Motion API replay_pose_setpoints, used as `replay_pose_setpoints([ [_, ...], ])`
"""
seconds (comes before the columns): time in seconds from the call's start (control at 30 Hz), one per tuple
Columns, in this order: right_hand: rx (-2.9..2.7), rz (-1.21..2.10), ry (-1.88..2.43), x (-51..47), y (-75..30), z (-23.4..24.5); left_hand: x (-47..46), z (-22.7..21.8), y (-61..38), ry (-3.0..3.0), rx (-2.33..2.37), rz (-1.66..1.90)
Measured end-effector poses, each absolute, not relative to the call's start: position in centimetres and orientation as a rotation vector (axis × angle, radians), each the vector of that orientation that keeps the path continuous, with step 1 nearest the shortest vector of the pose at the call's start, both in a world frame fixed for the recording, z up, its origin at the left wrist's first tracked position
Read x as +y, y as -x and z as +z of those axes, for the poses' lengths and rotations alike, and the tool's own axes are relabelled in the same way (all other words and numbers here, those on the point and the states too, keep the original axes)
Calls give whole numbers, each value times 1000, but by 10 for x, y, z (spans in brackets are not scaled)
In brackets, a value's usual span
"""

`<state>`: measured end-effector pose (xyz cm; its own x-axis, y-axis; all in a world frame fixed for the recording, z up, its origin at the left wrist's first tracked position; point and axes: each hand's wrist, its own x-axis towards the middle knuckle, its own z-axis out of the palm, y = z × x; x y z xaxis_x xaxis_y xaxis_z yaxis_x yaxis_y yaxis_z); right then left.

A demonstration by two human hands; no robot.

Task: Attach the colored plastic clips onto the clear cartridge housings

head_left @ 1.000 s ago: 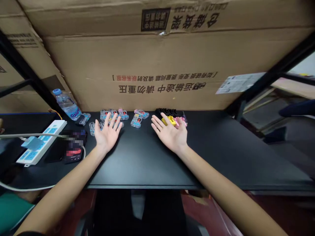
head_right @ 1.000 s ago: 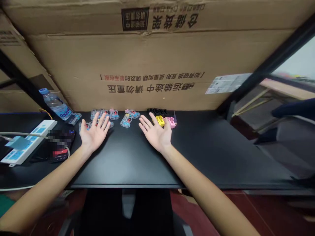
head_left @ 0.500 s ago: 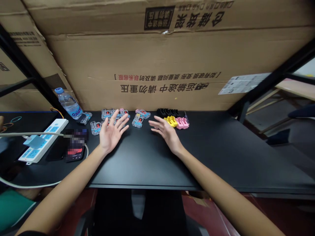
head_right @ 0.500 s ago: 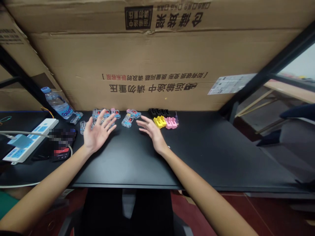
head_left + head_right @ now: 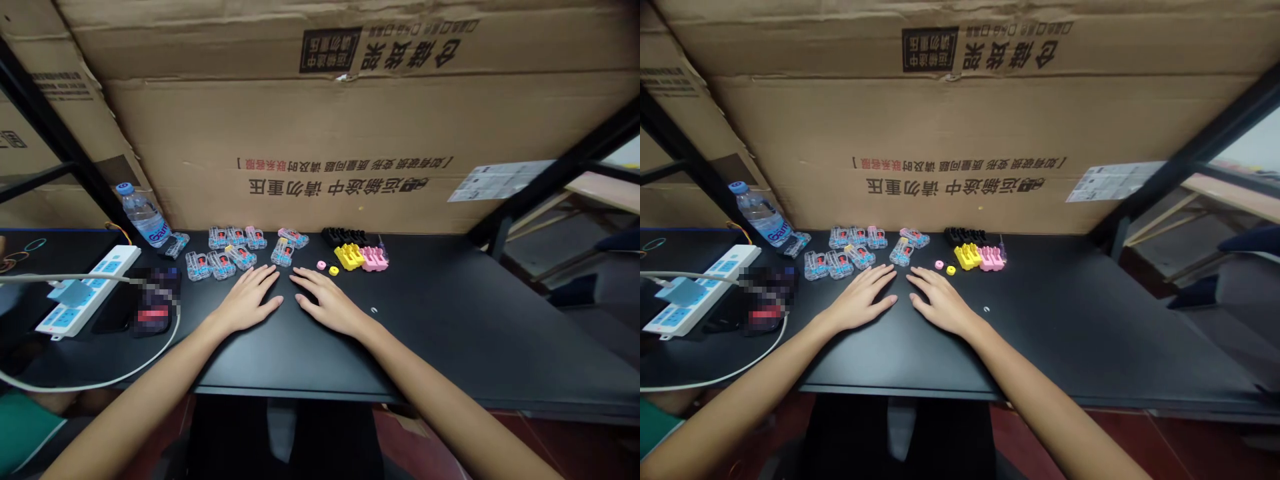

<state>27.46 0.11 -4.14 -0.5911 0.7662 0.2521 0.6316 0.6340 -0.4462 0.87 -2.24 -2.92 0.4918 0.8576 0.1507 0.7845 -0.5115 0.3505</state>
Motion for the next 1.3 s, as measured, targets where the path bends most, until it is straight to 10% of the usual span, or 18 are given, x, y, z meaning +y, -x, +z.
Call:
replay_pose_setpoints([
  [1.3,-2397,460,1040,10,-276,-42,-21,-31,-10,-2485,1386,503],
])
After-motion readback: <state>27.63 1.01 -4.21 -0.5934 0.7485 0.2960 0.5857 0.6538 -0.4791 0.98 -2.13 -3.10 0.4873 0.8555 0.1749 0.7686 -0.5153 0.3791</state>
